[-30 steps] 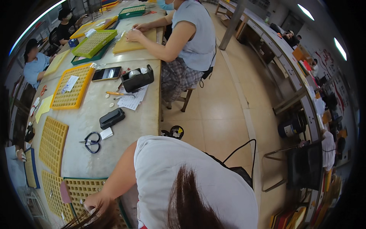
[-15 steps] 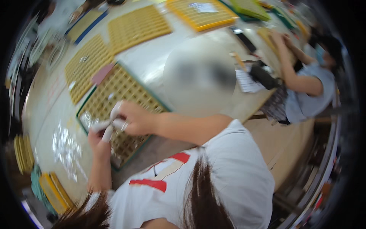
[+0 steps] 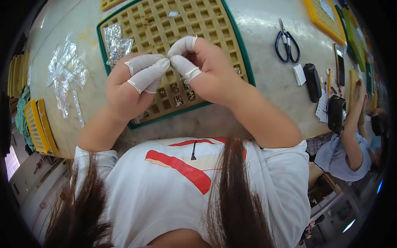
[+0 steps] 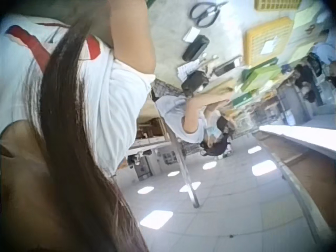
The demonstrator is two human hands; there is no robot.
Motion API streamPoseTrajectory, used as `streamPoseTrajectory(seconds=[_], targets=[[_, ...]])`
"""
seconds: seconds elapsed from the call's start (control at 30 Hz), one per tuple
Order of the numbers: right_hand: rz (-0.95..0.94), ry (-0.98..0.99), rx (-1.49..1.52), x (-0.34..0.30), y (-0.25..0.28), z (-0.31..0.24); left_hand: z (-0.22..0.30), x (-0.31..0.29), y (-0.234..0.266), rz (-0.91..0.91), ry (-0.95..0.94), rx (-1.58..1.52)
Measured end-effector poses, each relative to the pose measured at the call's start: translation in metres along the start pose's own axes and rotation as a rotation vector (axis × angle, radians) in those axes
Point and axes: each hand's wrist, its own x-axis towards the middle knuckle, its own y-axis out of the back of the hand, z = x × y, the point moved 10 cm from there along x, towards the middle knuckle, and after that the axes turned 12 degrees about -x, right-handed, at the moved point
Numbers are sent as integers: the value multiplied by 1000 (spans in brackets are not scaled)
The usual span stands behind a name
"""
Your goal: The person assembles earrings by picking up small jewelry pieces and attaching earring backs to them by hand, then places the assembled earrings into slots of a compartmentalized tray.
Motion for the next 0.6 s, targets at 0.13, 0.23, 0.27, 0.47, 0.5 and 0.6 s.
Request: streamPoseTrajectory(seconds=[0.13,0.23,0.27,0.47,0.5,0.6], targets=[[-92,81,70,-1,-2,-13,-13,-2,1,7,107,-113],[-9,286,-73,-3,3,-31,-39,-8,4,171,418,-597],[31,441,-212,-7,4,-46,-57,-21,-9,274,689,-971],[38,543,-475,-15,12,-48,-72,-34,-12,276,706,-1115],[46,570,-482,-16,12,-49,-75,-38,-11,273,682,-1111],[66,569,-468,-16,11,-44,-73,-36,-12,291,682,-1123]])
